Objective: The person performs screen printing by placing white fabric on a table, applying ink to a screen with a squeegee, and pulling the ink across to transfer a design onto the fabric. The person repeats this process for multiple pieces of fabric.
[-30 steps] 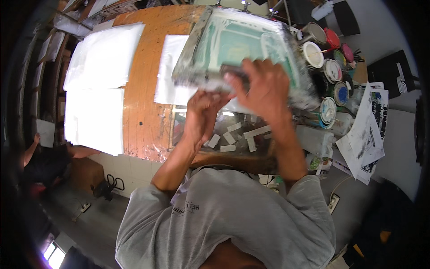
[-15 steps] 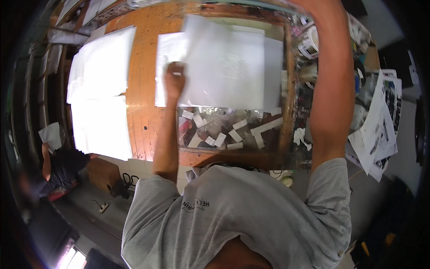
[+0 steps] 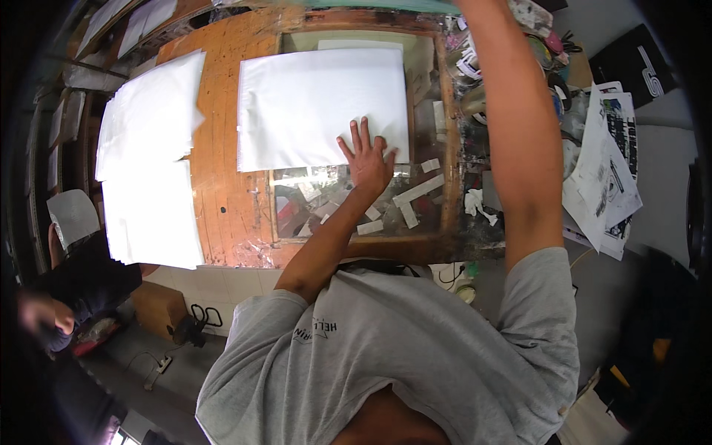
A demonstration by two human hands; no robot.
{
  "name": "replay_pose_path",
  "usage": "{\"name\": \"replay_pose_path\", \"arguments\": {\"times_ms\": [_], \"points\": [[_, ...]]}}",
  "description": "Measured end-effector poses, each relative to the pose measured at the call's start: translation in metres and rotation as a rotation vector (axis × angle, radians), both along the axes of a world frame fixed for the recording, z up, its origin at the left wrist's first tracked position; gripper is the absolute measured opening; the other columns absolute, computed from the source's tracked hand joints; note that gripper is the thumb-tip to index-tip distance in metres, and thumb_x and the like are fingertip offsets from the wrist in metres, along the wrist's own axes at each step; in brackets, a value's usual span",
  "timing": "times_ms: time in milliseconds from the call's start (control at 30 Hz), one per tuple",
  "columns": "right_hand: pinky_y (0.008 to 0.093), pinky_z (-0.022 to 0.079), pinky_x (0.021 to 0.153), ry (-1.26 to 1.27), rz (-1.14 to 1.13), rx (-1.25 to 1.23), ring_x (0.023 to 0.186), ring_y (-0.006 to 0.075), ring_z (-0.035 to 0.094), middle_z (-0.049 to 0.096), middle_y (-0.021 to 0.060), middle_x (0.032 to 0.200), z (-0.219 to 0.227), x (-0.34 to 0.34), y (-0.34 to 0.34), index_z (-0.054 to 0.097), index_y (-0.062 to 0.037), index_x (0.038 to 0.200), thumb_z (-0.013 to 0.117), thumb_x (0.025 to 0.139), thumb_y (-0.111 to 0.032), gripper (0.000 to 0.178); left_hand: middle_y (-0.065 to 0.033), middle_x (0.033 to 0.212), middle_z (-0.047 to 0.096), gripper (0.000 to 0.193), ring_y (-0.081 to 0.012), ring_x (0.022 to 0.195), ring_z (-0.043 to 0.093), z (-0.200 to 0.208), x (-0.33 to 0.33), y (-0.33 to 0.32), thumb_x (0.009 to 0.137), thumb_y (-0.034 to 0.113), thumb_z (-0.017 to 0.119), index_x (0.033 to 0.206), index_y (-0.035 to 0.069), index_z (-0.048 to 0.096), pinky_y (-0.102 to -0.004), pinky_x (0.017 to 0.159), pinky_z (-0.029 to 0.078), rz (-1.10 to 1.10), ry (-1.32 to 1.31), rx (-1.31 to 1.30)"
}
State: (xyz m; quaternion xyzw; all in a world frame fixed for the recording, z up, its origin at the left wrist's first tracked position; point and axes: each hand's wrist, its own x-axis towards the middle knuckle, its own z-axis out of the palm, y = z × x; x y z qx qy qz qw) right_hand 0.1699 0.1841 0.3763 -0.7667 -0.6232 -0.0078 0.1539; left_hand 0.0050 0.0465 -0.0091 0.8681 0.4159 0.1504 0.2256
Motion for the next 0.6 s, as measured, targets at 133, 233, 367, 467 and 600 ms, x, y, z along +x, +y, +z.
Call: {"name": "replay_pose_path", "arguments": {"times_ms": [133, 233, 367, 467, 600], "points": [[0.0509, 0.055, 0.081, 0.034, 0.022, 0.054, 0.086, 0.0437, 0.071, 0.071, 0.0321, 0.088, -0.004, -0.004, -0.018, 0.074, 0.0118, 0.089, 0.046, 0.099, -0.063, 0.080, -0.0176, 0.152, 0.044, 0.020, -0.0406, 0.149, 0.028, 0.000, 0.004, 0.001, 0.094, 0.028, 0.069, 0.096, 0.008, 0.065, -0.0735, 0.115, 0.012, 0.072, -0.110, -0.044], [0.0497, 0.055, 0.077, 0.018, 0.006, 0.009, 0.082, 0.0421, 0.072, 0.070, 0.0314, 0.083, 0.000, -0.004, -0.022, 0.073, 0.0123, 0.087, 0.046, 0.100, -0.063, 0.081, -0.0177, 0.144, 0.054, 0.016, -0.0443, 0.147, 0.031, 0.025, 0.001, 0.031, 0.093, 0.027, 0.070, 0.096, 0.012, 0.067, -0.0783, 0.111, 0.011, 0.095, -0.315, -0.304], [0.0480, 0.053, 0.066, 0.078, 0.032, -0.051, 0.065, 0.0337, 0.067, 0.066, 0.0236, 0.068, 0.002, -0.001, -0.019, 0.071, 0.0086, 0.076, 0.044, 0.100, -0.064, 0.082, -0.0146, 0.151, 0.050, 0.018, -0.0469, 0.153, 0.018, 0.062, 0.008, 0.030, 0.091, 0.030, 0.070, 0.105, 0.019, 0.069, -0.0886, 0.103, 0.000, -0.046, -0.087, -0.339], [0.0470, 0.050, 0.060, 0.057, 0.014, 0.014, 0.057, 0.0283, 0.062, 0.064, 0.0166, 0.062, -0.003, 0.005, -0.001, 0.070, 0.0050, 0.069, 0.043, 0.101, -0.064, 0.081, -0.0129, 0.168, 0.024, 0.053, -0.0458, 0.156, 0.001, 0.005, 0.021, 0.001, 0.095, 0.036, 0.063, 0.145, 0.019, 0.054, -0.0900, 0.102, -0.002, -0.246, 0.067, -0.017], [0.0489, 0.053, 0.067, 0.130, 0.008, -0.075, 0.066, 0.0303, 0.067, 0.070, 0.0174, 0.072, -0.003, 0.012, 0.007, 0.074, 0.0035, 0.076, 0.041, 0.103, -0.062, 0.078, -0.0143, 0.166, 0.028, 0.054, -0.0436, 0.156, 0.008, 0.013, 0.041, -0.015, 0.096, 0.036, 0.063, 0.147, 0.019, 0.052, -0.0861, 0.106, -0.003, -0.310, 0.047, -0.013]]}}
